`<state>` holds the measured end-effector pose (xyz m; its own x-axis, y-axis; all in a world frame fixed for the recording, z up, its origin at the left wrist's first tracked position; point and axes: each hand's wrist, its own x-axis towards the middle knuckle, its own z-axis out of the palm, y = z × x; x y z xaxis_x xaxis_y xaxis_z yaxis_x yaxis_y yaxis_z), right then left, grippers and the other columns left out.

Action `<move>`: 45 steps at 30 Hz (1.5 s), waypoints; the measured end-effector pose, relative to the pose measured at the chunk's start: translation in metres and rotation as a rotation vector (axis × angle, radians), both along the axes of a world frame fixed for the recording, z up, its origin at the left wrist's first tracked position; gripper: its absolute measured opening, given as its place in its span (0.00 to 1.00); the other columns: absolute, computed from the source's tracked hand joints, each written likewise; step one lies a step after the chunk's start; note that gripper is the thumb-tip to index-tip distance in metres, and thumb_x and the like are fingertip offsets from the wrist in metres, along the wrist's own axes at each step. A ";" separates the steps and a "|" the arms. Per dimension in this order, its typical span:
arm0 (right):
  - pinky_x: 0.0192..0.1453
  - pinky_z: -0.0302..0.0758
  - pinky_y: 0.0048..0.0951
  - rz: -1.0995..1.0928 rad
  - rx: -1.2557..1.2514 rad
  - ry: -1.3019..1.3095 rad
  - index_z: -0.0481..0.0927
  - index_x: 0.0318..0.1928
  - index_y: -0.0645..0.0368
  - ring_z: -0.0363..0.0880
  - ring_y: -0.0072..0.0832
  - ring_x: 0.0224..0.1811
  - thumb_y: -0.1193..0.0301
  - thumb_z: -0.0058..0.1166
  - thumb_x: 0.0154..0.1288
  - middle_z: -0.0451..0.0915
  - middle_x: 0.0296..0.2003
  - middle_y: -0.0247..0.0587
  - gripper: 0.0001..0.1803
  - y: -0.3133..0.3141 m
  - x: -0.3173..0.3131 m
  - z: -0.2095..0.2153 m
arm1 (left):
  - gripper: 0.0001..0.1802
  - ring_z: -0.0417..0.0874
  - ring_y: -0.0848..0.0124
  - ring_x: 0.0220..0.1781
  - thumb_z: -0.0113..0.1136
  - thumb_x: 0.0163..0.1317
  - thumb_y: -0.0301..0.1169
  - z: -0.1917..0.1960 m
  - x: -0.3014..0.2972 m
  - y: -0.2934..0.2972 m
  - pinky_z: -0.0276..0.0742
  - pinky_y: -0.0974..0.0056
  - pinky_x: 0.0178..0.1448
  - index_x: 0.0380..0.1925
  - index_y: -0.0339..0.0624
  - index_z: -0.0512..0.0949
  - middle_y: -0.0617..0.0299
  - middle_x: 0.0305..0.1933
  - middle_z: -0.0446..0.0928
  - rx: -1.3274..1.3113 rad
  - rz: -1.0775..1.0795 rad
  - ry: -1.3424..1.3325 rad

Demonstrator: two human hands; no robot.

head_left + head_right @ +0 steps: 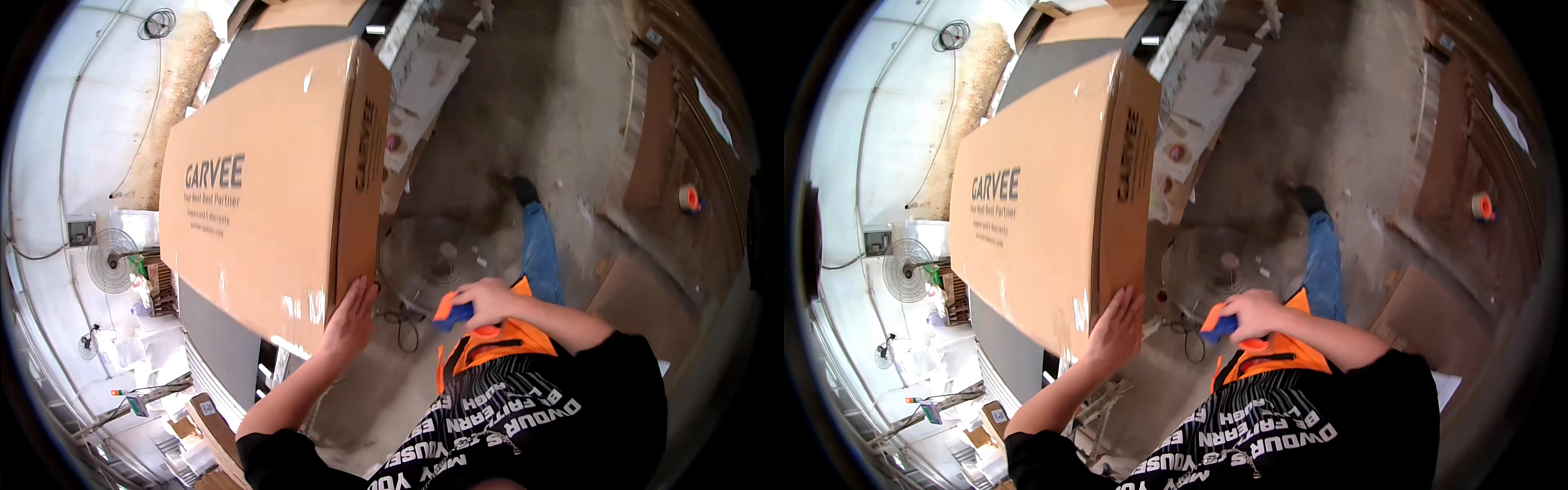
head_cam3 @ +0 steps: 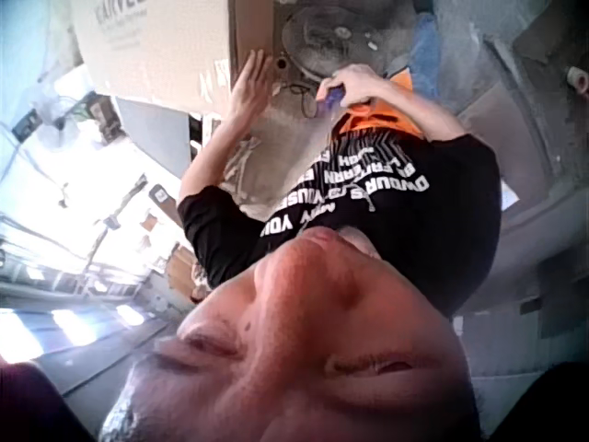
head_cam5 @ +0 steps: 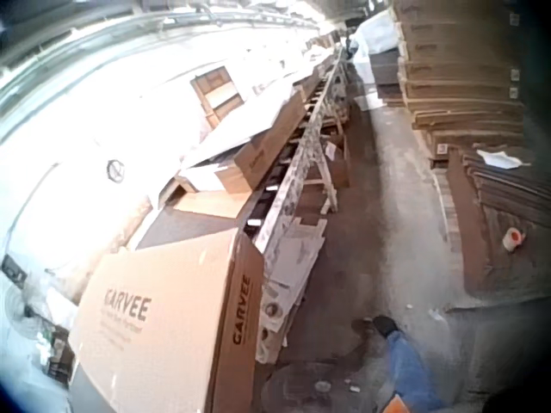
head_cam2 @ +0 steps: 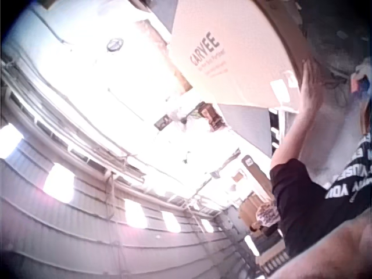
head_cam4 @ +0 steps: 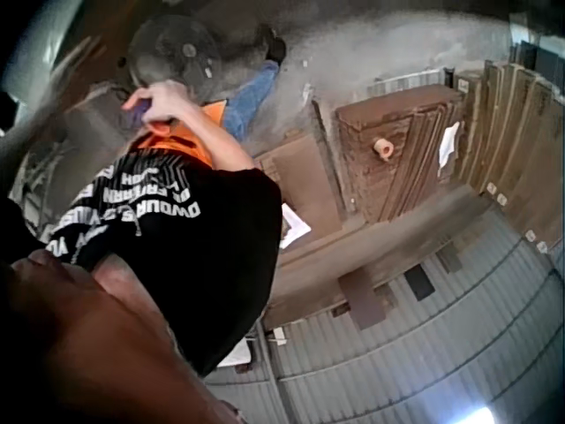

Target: The person assembles and seals large cardboard boxes on a conveyor belt, inserting foam sheets and using a tape dispenser to secure the flaps.

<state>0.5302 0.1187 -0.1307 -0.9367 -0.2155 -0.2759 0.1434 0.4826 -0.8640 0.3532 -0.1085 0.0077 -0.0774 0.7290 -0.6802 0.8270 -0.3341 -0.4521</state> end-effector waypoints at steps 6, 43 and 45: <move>0.49 0.76 0.31 -0.667 -0.100 -0.035 0.81 0.53 0.56 0.82 0.39 0.44 0.64 0.66 0.39 0.81 0.43 0.39 0.33 0.179 -0.062 -0.025 | 0.36 0.44 0.48 0.79 0.44 0.67 0.51 0.002 -0.104 0.201 0.32 0.45 0.80 0.68 0.39 0.64 0.55 0.78 0.50 -0.206 -0.001 0.176; 0.39 0.77 0.46 1.024 -0.160 0.216 0.80 0.48 0.54 0.83 0.45 0.39 0.67 0.60 0.37 0.81 0.38 0.46 0.29 0.136 -0.282 0.072 | 0.36 0.43 0.47 0.79 0.37 0.72 0.46 0.004 -0.228 0.267 0.33 0.50 0.80 0.72 0.34 0.50 0.46 0.78 0.48 1.022 1.327 -0.182; 0.50 0.75 0.44 0.855 -0.393 0.115 0.69 0.63 0.57 0.77 0.47 0.53 0.71 0.63 0.39 0.75 0.52 0.52 0.43 0.147 -0.254 0.075 | 0.35 0.43 0.47 0.79 0.36 0.73 0.45 -0.001 -0.212 0.245 0.34 0.51 0.80 0.72 0.33 0.50 0.44 0.77 0.47 1.112 1.390 -0.165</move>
<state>0.2766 0.2657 -0.0558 -0.4349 -0.8992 0.0470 -0.2204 0.0557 -0.9738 0.1408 0.1361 0.0072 -0.9625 0.2701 -0.0266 0.2631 0.9528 0.1518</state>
